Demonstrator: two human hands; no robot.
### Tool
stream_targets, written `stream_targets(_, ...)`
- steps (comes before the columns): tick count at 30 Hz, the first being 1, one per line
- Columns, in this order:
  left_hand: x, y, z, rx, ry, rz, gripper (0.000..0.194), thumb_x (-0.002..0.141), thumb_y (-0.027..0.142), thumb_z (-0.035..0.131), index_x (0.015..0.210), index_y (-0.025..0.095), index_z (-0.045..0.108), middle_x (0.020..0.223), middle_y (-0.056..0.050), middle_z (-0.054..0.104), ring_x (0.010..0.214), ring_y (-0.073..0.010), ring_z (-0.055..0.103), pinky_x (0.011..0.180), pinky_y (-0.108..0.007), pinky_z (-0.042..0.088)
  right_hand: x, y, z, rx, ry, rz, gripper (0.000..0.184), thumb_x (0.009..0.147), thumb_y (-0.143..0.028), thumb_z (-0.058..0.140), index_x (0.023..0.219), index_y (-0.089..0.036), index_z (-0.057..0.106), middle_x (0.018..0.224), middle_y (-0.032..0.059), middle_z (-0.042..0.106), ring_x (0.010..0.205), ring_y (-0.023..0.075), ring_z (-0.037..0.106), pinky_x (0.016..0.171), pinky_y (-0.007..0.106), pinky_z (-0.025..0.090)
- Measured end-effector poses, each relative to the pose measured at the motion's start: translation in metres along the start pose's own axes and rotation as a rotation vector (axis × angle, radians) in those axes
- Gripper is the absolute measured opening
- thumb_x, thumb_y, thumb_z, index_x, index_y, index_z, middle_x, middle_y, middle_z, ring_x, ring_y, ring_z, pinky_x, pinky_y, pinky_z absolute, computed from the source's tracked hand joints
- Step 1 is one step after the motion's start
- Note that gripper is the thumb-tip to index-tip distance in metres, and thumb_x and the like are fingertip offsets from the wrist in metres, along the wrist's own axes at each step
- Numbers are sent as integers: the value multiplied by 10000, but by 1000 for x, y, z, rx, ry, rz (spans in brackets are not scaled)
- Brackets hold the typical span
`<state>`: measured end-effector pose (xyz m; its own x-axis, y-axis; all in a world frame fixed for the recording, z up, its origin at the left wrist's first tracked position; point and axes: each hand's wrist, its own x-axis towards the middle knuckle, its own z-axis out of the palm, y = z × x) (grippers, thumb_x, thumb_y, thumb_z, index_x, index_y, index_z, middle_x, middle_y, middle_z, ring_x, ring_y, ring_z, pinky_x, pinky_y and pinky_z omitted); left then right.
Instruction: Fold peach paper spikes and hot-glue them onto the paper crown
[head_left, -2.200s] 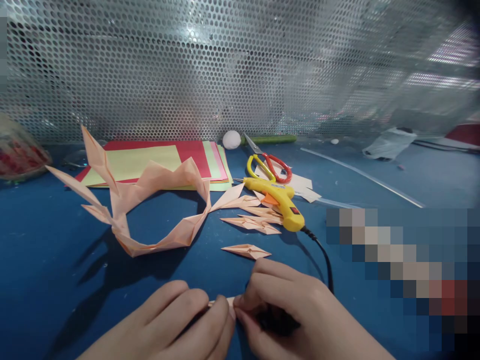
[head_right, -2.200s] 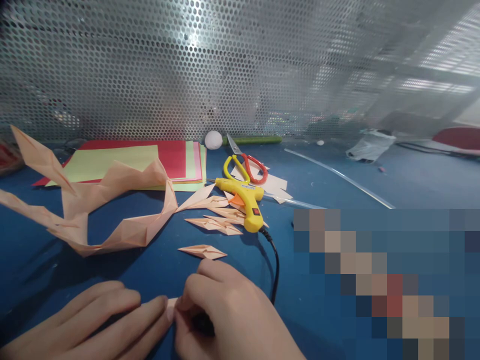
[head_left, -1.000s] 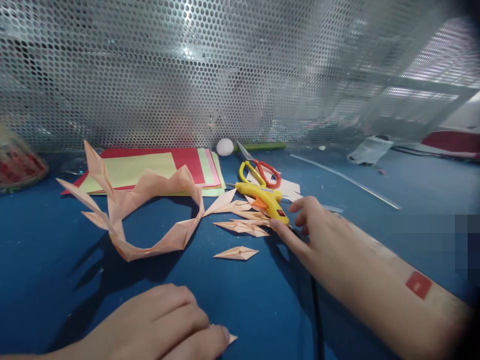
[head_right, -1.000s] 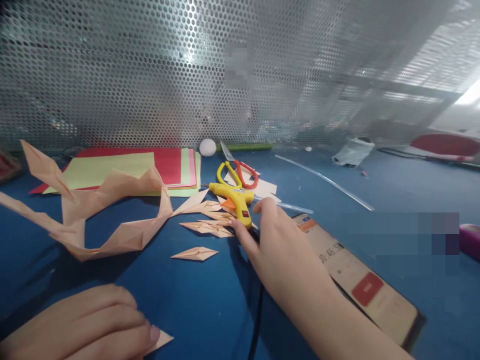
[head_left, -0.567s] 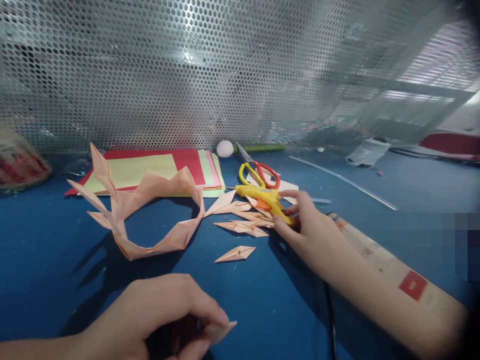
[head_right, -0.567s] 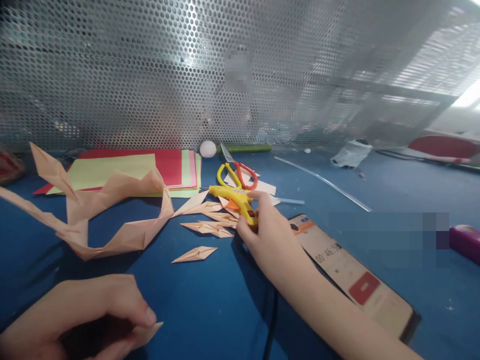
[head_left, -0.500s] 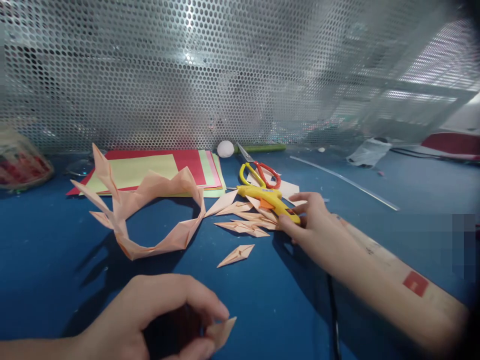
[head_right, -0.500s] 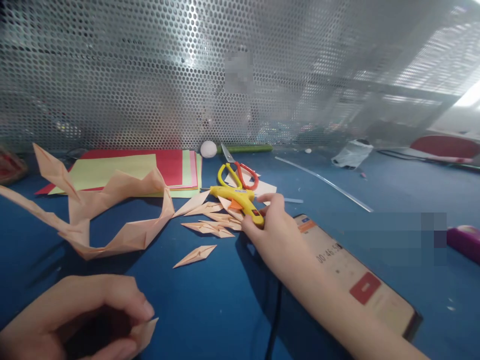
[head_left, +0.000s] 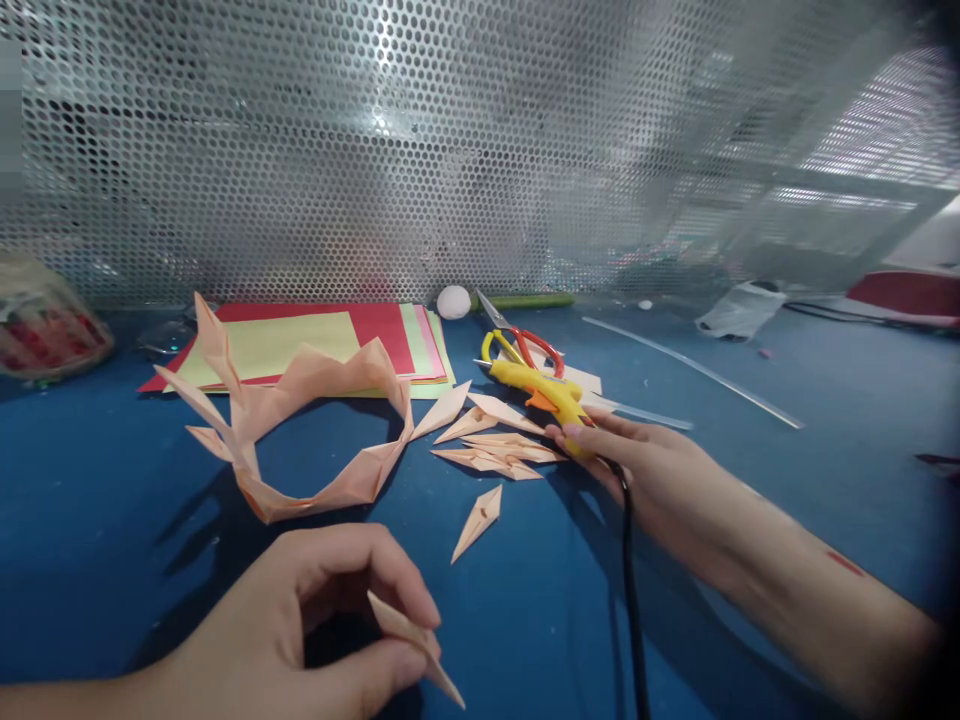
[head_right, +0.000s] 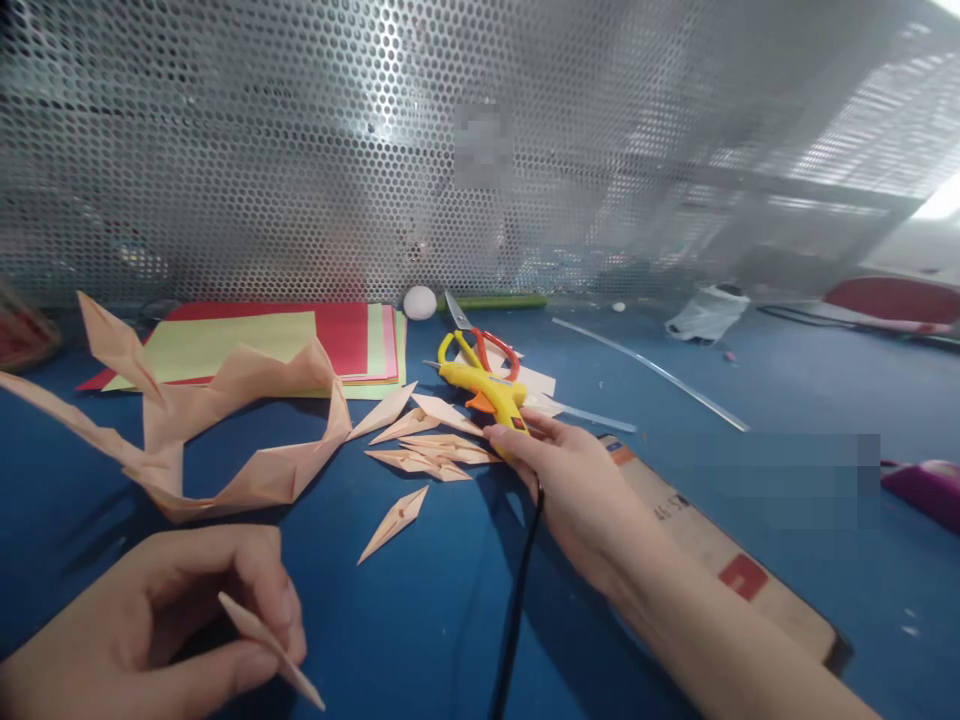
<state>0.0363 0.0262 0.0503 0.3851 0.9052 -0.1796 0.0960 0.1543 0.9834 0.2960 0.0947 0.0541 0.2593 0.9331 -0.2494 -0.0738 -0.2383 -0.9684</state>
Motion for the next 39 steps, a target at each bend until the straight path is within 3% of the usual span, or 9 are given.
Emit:
stream_targets(5,5,3,2,-93,22,-101,117,739,203,742,794,224,641,668,6,767,665,-159,738,663,-221,540,-4,-11,7,137,47,99,306,633,-140,786,916,-219,697,934,39,787,939,184,749,713,136,620)
stream_targets(11,2,12,4,-36,46,-154,202,691,230,802,807,207,637,650,-1,737,604,-137,678,625,-221,513,-8,-20,1,197,-24,101,313,612,-8,725,842,-221,730,644,-33,674,590,103,683,524,52,557)
stream_targets(14,2,16,6,-47,63,-143,217,675,241,811,827,220,658,629,31,698,574,-120,637,606,-219,508,-10,-21,1,204,-20,119,282,666,-10,708,856,-218,729,681,-27,676,543,83,643,541,55,559)
stream_targets(20,5,18,6,12,115,-125,166,711,307,791,743,217,655,631,45,632,585,-115,607,604,-217,515,-9,-13,7,131,63,70,84,847,-152,660,803,-198,716,812,32,709,682,102,683,604,75,566)
stream_targets(23,5,16,4,8,136,-124,172,758,322,762,844,221,653,633,56,611,576,-110,599,593,-210,507,-7,-14,5,59,54,25,160,901,-272,655,773,-190,705,826,30,699,678,106,662,573,103,551)
stream_targets(30,6,6,-1,216,3,-22,217,825,360,672,1003,238,689,684,38,626,633,-115,590,618,-194,497,-10,-24,5,-22,96,-39,161,885,-303,577,771,-193,602,722,27,670,538,106,552,446,159,465)
stream_targets(33,8,9,-2,207,15,-39,239,823,368,661,1016,239,717,693,30,638,601,-112,599,582,-187,506,-11,-25,5,5,129,-23,36,776,-211,593,804,-199,574,723,27,669,514,114,566,459,192,496)
stream_targets(36,10,13,-2,176,32,-67,203,812,357,683,948,230,764,675,12,674,554,-107,596,529,-176,505,-9,-24,3,29,131,-17,180,675,-175,644,844,-208,592,745,25,674,536,133,597,473,218,523)
stream_targets(39,11,16,-1,174,75,-82,196,804,358,699,914,224,791,667,-1,697,522,-102,593,507,-172,512,-6,-21,0,34,101,-37,146,655,-216,675,766,-228,582,675,14,645,516,146,575,462,247,513)
